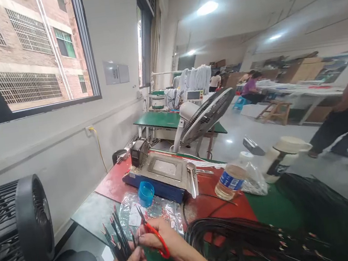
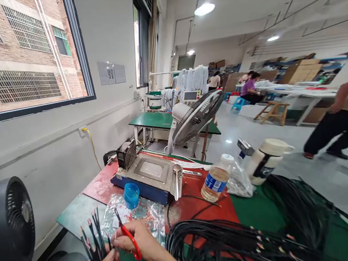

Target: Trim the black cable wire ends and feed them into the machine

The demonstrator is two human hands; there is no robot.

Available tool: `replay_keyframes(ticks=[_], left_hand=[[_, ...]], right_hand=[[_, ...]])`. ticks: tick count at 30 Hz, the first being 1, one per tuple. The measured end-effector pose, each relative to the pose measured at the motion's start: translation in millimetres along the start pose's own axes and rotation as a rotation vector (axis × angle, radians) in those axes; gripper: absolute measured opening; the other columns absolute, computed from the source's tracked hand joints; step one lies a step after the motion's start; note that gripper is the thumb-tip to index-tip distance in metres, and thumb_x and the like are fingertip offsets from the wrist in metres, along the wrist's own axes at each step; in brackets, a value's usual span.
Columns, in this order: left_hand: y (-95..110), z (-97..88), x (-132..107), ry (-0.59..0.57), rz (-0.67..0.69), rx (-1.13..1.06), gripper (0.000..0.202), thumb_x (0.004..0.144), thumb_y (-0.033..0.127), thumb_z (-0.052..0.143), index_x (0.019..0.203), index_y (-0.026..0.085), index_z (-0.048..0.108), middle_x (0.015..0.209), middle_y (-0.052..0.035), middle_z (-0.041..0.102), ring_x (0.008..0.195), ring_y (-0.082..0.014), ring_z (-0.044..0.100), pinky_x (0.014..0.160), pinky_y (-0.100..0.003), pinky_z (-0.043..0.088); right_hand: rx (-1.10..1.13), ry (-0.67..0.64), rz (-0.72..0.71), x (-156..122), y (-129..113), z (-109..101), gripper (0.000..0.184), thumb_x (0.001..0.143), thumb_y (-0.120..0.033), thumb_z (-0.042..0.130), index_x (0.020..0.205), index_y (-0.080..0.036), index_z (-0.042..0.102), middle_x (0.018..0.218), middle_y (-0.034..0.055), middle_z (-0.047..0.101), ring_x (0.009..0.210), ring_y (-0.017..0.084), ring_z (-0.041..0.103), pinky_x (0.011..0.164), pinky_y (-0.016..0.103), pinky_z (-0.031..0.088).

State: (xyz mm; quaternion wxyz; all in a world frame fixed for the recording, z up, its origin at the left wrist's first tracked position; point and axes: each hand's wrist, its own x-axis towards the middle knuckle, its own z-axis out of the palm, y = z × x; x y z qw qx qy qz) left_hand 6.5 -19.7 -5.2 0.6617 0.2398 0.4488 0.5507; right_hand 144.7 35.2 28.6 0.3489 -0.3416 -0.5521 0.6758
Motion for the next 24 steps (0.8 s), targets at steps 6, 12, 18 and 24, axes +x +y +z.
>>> replay_keyframes(ticks=[6, 12, 18, 24], left_hand=[[0, 9.7, 1, -0.142, -0.021, 0.003, 0.036, 0.058, 0.044, 0.080, 0.058, 0.013, 0.060, 0.041, 0.0035, 0.041, 0.039, -0.0063, 0.033, 0.041, -0.020, 0.022], [2, 23.3, 0, -0.040, -0.057, 0.037, 0.040, 0.063, 0.048, 0.076, 0.056, 0.015, 0.055, 0.050, 0.0047, 0.037, 0.045, -0.0063, 0.027, 0.043, -0.021, 0.020], [5, 17.8, 1, -0.039, -0.010, 0.142, 0.036, 0.063, 0.045, 0.077, 0.065, 0.013, 0.061, 0.051, 0.0056, 0.035, 0.048, -0.0069, 0.026, 0.045, -0.021, 0.021], [3, 12.6, 1, 0.001, 0.045, 0.189, 0.035, 0.064, 0.043, 0.077, 0.076, 0.012, 0.065, 0.048, 0.0051, 0.041, 0.048, -0.0081, 0.031, 0.046, -0.021, 0.024]], right_hand=[[0.204, 0.119, -0.009, 0, 17, -6, 0.039, 0.058, -0.047, 0.075, 0.063, -0.011, 0.060, 0.047, -0.0037, 0.048, 0.042, 0.006, 0.039, 0.043, 0.019, 0.027], [0.236, 0.133, -0.047, -1, 19, -12, 0.038, 0.064, -0.047, 0.071, 0.065, -0.010, 0.063, 0.046, -0.0026, 0.048, 0.042, 0.007, 0.041, 0.044, 0.020, 0.030], [0.243, 0.117, -0.059, -4, 17, -10, 0.033, 0.066, -0.042, 0.069, 0.068, -0.010, 0.065, 0.047, -0.0024, 0.049, 0.043, 0.007, 0.042, 0.044, 0.019, 0.030], [0.035, 0.100, 0.001, -7, 14, -11, 0.035, 0.074, -0.048, 0.058, 0.067, -0.013, 0.059, 0.047, -0.0038, 0.044, 0.043, 0.009, 0.039, 0.045, 0.022, 0.029]])
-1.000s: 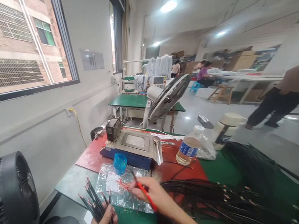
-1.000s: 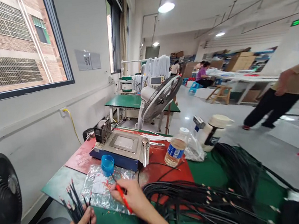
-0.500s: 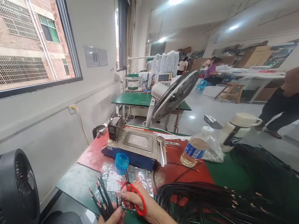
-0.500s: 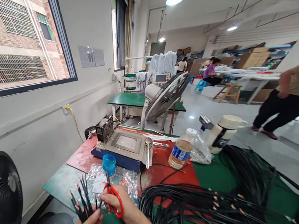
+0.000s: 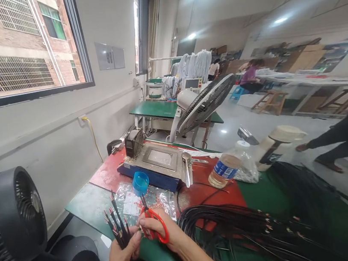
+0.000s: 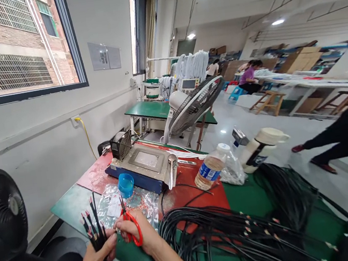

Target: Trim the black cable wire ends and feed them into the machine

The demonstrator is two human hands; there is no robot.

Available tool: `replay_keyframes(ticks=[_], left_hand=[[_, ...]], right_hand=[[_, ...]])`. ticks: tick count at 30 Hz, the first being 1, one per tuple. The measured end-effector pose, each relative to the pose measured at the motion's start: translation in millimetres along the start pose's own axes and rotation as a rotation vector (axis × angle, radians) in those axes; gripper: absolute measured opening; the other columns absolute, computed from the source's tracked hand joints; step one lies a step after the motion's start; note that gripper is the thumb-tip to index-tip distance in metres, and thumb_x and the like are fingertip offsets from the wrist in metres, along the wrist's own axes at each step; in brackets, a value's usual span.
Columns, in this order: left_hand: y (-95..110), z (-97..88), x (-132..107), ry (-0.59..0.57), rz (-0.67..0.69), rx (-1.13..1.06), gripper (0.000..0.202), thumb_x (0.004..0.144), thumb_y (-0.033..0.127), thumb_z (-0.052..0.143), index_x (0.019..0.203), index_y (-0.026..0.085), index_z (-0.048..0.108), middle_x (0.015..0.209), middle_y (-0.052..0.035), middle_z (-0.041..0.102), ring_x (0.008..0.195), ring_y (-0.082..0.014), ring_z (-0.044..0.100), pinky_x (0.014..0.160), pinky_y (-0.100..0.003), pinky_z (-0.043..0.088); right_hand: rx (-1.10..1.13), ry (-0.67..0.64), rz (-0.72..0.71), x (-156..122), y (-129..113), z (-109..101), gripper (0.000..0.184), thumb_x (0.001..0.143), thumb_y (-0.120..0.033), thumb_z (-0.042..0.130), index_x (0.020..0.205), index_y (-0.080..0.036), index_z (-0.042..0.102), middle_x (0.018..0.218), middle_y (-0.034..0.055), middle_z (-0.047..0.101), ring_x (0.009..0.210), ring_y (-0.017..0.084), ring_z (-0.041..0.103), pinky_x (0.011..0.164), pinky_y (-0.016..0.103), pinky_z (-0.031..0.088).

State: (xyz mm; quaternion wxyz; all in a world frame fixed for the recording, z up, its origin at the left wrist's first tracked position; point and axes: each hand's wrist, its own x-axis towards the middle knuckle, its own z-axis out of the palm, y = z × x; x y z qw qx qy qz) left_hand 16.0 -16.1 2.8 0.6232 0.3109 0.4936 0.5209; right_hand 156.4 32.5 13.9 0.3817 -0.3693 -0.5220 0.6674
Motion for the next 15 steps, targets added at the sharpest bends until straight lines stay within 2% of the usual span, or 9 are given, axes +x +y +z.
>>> replay_keyframes(ticks=[3, 6, 9, 15], left_hand=[[3, -0.1, 0, -0.006, -0.030, -0.104, 0.031, 0.068, 0.041, 0.075, 0.072, 0.014, 0.061, 0.049, 0.0058, 0.038, 0.047, -0.0075, 0.028, 0.044, -0.021, 0.023], [6, -1.3, -1, 0.017, -0.043, -0.181, 0.028, 0.069, 0.038, 0.074, 0.073, 0.014, 0.059, 0.052, 0.0057, 0.039, 0.048, -0.0069, 0.028, 0.044, -0.020, 0.024], [6, -2.2, -1, 0.044, -0.043, -0.224, 0.027, 0.070, 0.035, 0.074, 0.076, 0.014, 0.059, 0.054, 0.0058, 0.039, 0.048, -0.0065, 0.030, 0.043, -0.019, 0.025], [4, -0.5, -3, 0.011, -0.030, -0.230, 0.024, 0.072, 0.033, 0.073, 0.078, 0.014, 0.059, 0.056, 0.0054, 0.040, 0.048, -0.0061, 0.030, 0.043, -0.019, 0.026]], right_hand=[[-0.536, 0.139, -0.204, -6, -5, -6, 0.034, 0.080, -0.046, 0.054, 0.065, -0.015, 0.057, 0.059, -0.0005, 0.049, 0.055, 0.011, 0.042, 0.053, 0.023, 0.030], [-1.029, 0.280, -0.490, -16, -5, -12, 0.018, 0.078, -0.035, 0.058, 0.076, -0.017, 0.059, 0.072, 0.0022, 0.055, 0.067, 0.014, 0.045, 0.060, 0.025, 0.029], [-1.230, 0.309, -0.605, -22, 2, -15, 0.009, 0.076, -0.027, 0.058, 0.078, -0.019, 0.058, 0.075, 0.0018, 0.057, 0.069, 0.015, 0.045, 0.060, 0.025, 0.027], [-1.384, 0.318, -0.674, -21, 13, -17, 0.008, 0.073, -0.025, 0.060, 0.074, -0.019, 0.054, 0.072, -0.0001, 0.057, 0.067, 0.015, 0.043, 0.060, 0.026, 0.024]])
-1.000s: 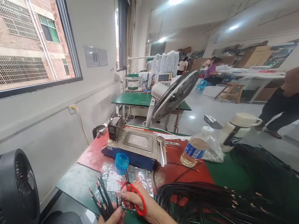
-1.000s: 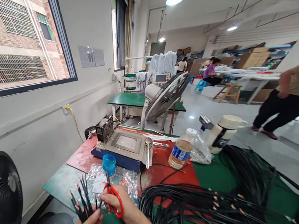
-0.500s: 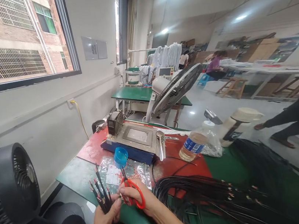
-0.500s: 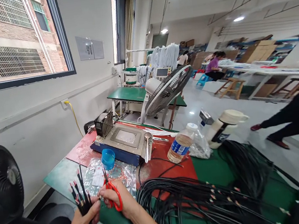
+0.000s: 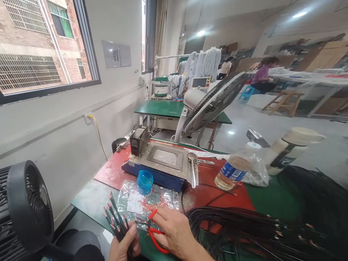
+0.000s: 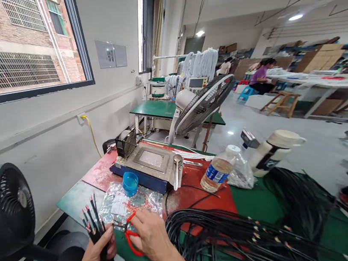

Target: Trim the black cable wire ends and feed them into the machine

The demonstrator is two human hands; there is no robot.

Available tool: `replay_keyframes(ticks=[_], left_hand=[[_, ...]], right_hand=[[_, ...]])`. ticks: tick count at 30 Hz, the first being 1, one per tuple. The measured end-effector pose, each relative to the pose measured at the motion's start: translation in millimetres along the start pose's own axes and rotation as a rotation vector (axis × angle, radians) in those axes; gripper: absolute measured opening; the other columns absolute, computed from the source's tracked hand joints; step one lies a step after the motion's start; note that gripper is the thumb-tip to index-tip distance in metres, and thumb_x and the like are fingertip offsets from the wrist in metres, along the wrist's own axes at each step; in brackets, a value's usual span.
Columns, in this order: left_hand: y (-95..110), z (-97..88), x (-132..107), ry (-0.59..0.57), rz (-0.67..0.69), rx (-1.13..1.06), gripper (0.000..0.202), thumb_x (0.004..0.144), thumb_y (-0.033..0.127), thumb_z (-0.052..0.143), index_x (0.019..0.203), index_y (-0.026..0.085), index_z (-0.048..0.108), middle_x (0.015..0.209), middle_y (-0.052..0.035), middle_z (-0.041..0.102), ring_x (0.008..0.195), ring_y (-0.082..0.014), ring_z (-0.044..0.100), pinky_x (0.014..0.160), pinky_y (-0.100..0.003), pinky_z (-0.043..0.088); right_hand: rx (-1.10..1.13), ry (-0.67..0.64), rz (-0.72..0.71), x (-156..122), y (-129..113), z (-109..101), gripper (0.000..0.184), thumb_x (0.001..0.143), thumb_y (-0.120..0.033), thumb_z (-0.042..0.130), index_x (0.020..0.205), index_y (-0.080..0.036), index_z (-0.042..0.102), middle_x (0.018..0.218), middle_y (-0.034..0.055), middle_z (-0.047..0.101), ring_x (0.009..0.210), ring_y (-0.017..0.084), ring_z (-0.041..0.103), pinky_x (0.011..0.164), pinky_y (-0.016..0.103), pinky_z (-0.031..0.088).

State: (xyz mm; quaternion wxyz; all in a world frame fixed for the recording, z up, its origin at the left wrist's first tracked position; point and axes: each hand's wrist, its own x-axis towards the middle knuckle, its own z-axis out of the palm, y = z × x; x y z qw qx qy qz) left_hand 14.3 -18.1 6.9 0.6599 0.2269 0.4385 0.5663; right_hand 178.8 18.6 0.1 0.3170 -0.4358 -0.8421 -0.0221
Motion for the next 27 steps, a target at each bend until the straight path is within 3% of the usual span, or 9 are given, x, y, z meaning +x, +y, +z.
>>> replay_keyframes(ticks=[8, 16, 18, 20, 24, 27], left_hand=[[3, 2.6, -2, -0.001, 0.015, 0.029, 0.025, 0.071, 0.035, 0.073, 0.072, 0.014, 0.060, 0.055, 0.0053, 0.039, 0.049, -0.0066, 0.029, 0.044, -0.019, 0.027], [2, 3.5, 3, 0.022, 0.017, 0.050, 0.025, 0.068, 0.035, 0.076, 0.073, 0.013, 0.063, 0.058, 0.0020, 0.046, 0.052, -0.0085, 0.038, 0.047, -0.020, 0.033], [2, 4.2, 5, 0.053, -0.010, 0.034, 0.029, 0.063, 0.034, 0.079, 0.077, 0.012, 0.066, 0.063, -0.0006, 0.052, 0.056, -0.0098, 0.043, 0.050, -0.021, 0.037], [2, 5.1, 6, 0.073, -0.036, 0.019, 0.032, 0.060, 0.033, 0.082, 0.079, 0.011, 0.067, 0.066, -0.0019, 0.054, 0.057, -0.0103, 0.046, 0.051, -0.021, 0.039], [0, 8.1, 6, 0.009, -0.067, 0.036, 0.030, 0.064, 0.035, 0.079, 0.079, 0.011, 0.069, 0.064, -0.0014, 0.054, 0.052, -0.0075, 0.042, 0.047, -0.019, 0.035], [-3, 11.6, 6, -0.064, -0.089, 0.090, 0.028, 0.067, 0.036, 0.076, 0.075, 0.011, 0.068, 0.062, -0.0014, 0.053, 0.049, -0.0069, 0.040, 0.045, -0.019, 0.031]], right_hand=[[-0.053, 0.079, -0.091, 0, 4, 3, 0.021, 0.087, -0.020, 0.045, 0.067, -0.018, 0.050, 0.064, -0.0005, 0.052, 0.060, 0.012, 0.041, 0.057, 0.026, 0.022], [0.027, 0.116, -0.064, -6, 7, 14, 0.029, 0.087, -0.018, 0.041, 0.062, -0.016, 0.053, 0.059, 0.0009, 0.050, 0.055, 0.011, 0.040, 0.053, 0.025, 0.021], [0.191, 0.068, 0.042, -6, 8, 15, 0.032, 0.087, -0.023, 0.043, 0.057, -0.016, 0.053, 0.056, 0.0004, 0.048, 0.052, 0.010, 0.039, 0.050, 0.025, 0.021], [0.436, -0.020, 0.244, -3, 10, 15, 0.035, 0.085, -0.033, 0.049, 0.055, -0.016, 0.056, 0.054, -0.0001, 0.047, 0.052, 0.010, 0.039, 0.050, 0.023, 0.023], [1.068, -0.243, 0.671, 3, 11, 7, 0.036, 0.067, -0.049, 0.069, 0.077, -0.015, 0.066, 0.054, -0.0037, 0.045, 0.050, 0.008, 0.037, 0.048, 0.021, 0.026], [1.381, -0.286, 0.785, 6, 8, 1, 0.046, 0.057, -0.049, 0.076, 0.085, -0.014, 0.066, 0.053, -0.0060, 0.045, 0.046, 0.005, 0.034, 0.046, 0.019, 0.025]])
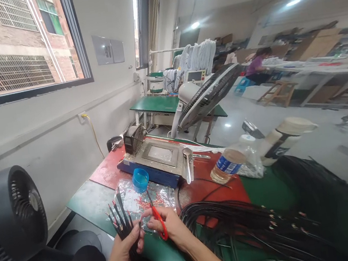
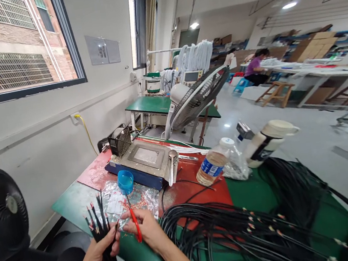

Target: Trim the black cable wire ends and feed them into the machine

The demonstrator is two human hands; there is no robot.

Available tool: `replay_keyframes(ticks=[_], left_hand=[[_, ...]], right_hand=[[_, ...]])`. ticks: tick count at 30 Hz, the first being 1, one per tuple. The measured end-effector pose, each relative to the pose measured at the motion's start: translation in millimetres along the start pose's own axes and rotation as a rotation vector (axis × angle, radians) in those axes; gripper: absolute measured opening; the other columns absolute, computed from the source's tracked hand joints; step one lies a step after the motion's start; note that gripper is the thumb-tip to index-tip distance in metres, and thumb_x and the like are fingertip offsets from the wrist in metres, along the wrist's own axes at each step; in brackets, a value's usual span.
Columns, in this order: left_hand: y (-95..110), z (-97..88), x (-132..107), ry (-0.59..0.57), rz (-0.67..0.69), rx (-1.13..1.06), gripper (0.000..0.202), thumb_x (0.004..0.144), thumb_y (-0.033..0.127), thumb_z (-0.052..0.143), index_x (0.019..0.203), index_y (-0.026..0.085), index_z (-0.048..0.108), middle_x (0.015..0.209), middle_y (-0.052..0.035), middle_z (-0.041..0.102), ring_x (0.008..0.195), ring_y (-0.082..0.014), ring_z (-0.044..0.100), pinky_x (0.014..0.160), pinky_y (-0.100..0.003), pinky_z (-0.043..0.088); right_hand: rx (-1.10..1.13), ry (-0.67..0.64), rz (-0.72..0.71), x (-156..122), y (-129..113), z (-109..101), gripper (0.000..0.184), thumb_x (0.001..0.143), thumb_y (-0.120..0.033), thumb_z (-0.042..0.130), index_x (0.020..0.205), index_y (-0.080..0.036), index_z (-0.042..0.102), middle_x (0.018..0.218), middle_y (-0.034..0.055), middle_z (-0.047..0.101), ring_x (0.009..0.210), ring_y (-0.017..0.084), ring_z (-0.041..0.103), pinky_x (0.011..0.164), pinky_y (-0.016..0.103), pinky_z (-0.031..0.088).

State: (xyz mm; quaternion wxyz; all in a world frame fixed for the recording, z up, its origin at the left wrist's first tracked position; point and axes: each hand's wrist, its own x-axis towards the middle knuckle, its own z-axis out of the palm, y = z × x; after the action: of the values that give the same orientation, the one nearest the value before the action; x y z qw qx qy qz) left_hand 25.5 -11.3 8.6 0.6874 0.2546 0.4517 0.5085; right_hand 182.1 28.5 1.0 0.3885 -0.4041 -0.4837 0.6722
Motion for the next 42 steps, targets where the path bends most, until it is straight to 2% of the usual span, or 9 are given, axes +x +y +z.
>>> replay_keyframes(ticks=[5, 9, 12, 15, 21, 26, 31, 37, 42], left_hand=[[-4, 7.0, -2, -0.085, -0.051, 0.126, 0.034, 0.070, 0.041, 0.072, 0.059, 0.010, 0.063, 0.050, -0.0002, 0.047, 0.044, -0.0068, 0.033, 0.044, -0.021, 0.023], [-4, 10.9, -6, -0.103, -0.076, 0.175, 0.039, 0.069, 0.046, 0.071, 0.055, 0.011, 0.061, 0.040, 0.0046, 0.035, 0.042, -0.0060, 0.024, 0.043, -0.022, 0.015], [-4, 12.7, -7, -0.081, -0.085, 0.137, 0.038, 0.065, 0.045, 0.075, 0.056, 0.011, 0.060, 0.045, 0.0041, 0.040, 0.042, -0.0045, 0.024, 0.043, -0.021, 0.015], [-5, 13.5, -6, -0.048, -0.100, 0.106, 0.038, 0.064, 0.044, 0.076, 0.057, 0.012, 0.058, 0.050, 0.0032, 0.044, 0.042, -0.0032, 0.024, 0.042, -0.020, 0.015], [-5, 10.7, -2, 0.027, -0.085, 0.090, 0.040, 0.064, 0.045, 0.075, 0.053, 0.012, 0.055, 0.045, 0.0062, 0.037, 0.040, -0.0029, 0.022, 0.040, -0.018, 0.015], [0, 3.5, 4, 0.101, 0.006, -0.012, 0.034, 0.067, 0.041, 0.074, 0.059, 0.012, 0.057, 0.047, 0.0063, 0.038, 0.041, -0.0029, 0.022, 0.039, -0.017, 0.017], [3, 0.3, 10, 0.140, 0.075, -0.002, 0.033, 0.063, 0.040, 0.077, 0.066, 0.012, 0.060, 0.050, 0.0057, 0.041, 0.042, -0.0030, 0.024, 0.039, -0.017, 0.018], [-1, 2.5, 16, 0.188, 0.108, 0.122, 0.037, 0.058, 0.042, 0.079, 0.073, 0.010, 0.066, 0.046, 0.0068, 0.038, 0.041, -0.0039, 0.024, 0.039, -0.017, 0.017], [0, 5.2, 21, 0.195, 0.101, 0.165, 0.037, 0.056, 0.043, 0.079, 0.059, 0.012, 0.060, 0.043, 0.0067, 0.037, 0.040, -0.0041, 0.022, 0.039, -0.018, 0.016]], right_hand=[[0.083, 0.020, -0.008, -3, -3, 4, 0.036, 0.059, -0.044, 0.076, 0.068, -0.012, 0.064, 0.049, -0.0045, 0.049, 0.043, 0.004, 0.036, 0.042, 0.018, 0.023], [0.172, 0.080, 0.106, -3, 1, 5, 0.035, 0.057, -0.044, 0.074, 0.057, -0.014, 0.056, 0.037, -0.0070, 0.042, 0.032, 0.004, 0.033, 0.034, 0.018, 0.022], [0.273, 0.078, 0.175, -3, 3, 9, 0.038, 0.054, -0.045, 0.075, 0.057, -0.014, 0.054, 0.037, -0.0074, 0.042, 0.030, 0.004, 0.032, 0.032, 0.018, 0.022], [0.285, 0.070, 0.139, -5, 5, 13, 0.043, 0.054, -0.051, 0.075, 0.057, -0.014, 0.052, 0.039, -0.0072, 0.042, 0.032, 0.004, 0.033, 0.034, 0.018, 0.023], [0.002, 0.050, 0.004, -6, -4, 5, 0.047, 0.067, -0.060, 0.063, 0.067, -0.014, 0.056, 0.049, -0.0057, 0.042, 0.042, 0.006, 0.036, 0.042, 0.019, 0.026], [-0.465, -0.052, -0.195, -10, -16, -11, 0.029, 0.071, -0.044, 0.066, 0.080, -0.016, 0.065, 0.076, -0.0001, 0.053, 0.069, 0.012, 0.048, 0.059, 0.021, 0.035], [-0.716, -0.163, -0.154, -11, -9, -12, 0.031, 0.074, -0.046, 0.062, 0.068, -0.015, 0.061, 0.063, -0.0031, 0.048, 0.060, 0.010, 0.041, 0.053, 0.020, 0.028], [-0.768, -0.129, -0.120, -8, -4, -13, 0.043, 0.077, -0.049, 0.057, 0.054, -0.016, 0.041, 0.057, -0.0056, 0.034, 0.054, 0.007, 0.030, 0.049, 0.021, 0.018], [-0.763, -0.076, -0.050, -7, -7, -14, 0.046, 0.075, -0.048, 0.058, 0.051, -0.016, 0.035, 0.051, -0.0058, 0.029, 0.051, 0.007, 0.027, 0.047, 0.022, 0.015]])
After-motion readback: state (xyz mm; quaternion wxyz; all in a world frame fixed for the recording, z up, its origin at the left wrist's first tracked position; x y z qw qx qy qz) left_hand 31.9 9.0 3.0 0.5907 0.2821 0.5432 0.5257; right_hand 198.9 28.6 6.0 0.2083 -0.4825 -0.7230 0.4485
